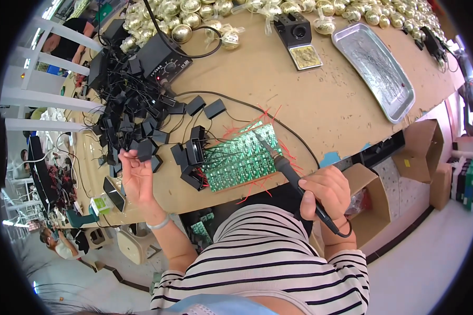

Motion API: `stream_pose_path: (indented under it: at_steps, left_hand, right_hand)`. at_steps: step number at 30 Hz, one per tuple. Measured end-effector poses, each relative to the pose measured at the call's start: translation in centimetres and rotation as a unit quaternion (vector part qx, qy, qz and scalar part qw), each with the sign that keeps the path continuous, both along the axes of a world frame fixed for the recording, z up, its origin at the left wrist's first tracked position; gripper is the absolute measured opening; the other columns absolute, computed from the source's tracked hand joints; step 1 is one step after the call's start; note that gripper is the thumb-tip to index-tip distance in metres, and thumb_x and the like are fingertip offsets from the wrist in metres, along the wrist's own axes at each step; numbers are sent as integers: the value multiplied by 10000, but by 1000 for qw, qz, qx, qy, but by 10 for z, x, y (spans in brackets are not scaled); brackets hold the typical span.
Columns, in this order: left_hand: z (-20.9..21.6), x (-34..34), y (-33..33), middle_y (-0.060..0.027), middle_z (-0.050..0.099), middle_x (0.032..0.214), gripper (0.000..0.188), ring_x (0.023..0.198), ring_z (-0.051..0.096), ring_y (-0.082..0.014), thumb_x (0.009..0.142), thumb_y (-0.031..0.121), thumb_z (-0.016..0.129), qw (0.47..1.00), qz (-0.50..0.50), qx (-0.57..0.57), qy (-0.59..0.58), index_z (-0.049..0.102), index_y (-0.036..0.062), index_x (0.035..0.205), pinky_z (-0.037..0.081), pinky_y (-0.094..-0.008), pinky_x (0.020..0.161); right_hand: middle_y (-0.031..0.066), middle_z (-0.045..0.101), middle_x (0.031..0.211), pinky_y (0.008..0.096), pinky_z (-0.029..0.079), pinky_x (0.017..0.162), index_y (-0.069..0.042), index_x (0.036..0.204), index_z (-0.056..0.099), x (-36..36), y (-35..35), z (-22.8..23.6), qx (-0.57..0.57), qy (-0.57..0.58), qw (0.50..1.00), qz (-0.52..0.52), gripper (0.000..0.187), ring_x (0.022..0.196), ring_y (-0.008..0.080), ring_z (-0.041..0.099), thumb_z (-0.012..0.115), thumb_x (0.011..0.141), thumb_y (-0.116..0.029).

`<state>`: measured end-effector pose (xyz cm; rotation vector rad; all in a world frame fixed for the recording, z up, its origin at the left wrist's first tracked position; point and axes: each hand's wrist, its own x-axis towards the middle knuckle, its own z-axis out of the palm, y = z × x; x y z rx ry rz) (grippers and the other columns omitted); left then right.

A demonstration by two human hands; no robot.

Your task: Soldering electrical wires onto a printed circuit board at a factory workbench.

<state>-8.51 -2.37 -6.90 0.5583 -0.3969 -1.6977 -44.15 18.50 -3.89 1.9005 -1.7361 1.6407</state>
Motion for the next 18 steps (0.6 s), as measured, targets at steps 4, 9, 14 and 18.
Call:
stream_pose_path:
  at_steps: [4, 9, 14, 18]
  left_hand:
    - [22, -32, -7, -7, 602, 960, 512, 1028, 568, -146, 1066, 204, 545, 988, -8, -13, -156, 402, -85, 1463, 442, -361, 1026]
    - [34, -60, -17, -22, 586, 943, 424, 985, 574, -160, 1041, 131, 549, 972, -47, 3, -229, 469, -134, 1362, 440, -347, 1008]
    - [47, -81, -8, -71, 707, 1047, 204, 888, 574, -104, 1029, 88, 553, 829, -217, -123, -500, 650, -76, 1101, 477, -256, 886]
    - [63, -104, 7, -45, 685, 943, 139, 891, 580, -114, 1019, 77, 577, 777, -196, -192, -567, 671, -24, 998, 462, -261, 830]
  right_hand:
    - [101, 655, 724, 349, 481, 550, -7, 892, 624, -4, 3, -3, 14, -13, 1000, 7, 90, 555, 245, 589, 589, 815, -39]
    - [97, 662, 745, 351, 492, 567, -16, 908, 623, -3, 6, 0, 31, -21, 999, 6, 78, 576, 249, 602, 588, 849, -54]
    - [89, 668, 755, 364, 507, 579, -26, 906, 622, -4, 18, 0, 43, -23, 999, 17, 70, 598, 249, 622, 588, 885, -84]
    - [86, 669, 757, 360, 509, 578, -29, 911, 627, -5, 17, -1, 44, -28, 999, 16, 68, 596, 246, 620, 594, 877, -78]
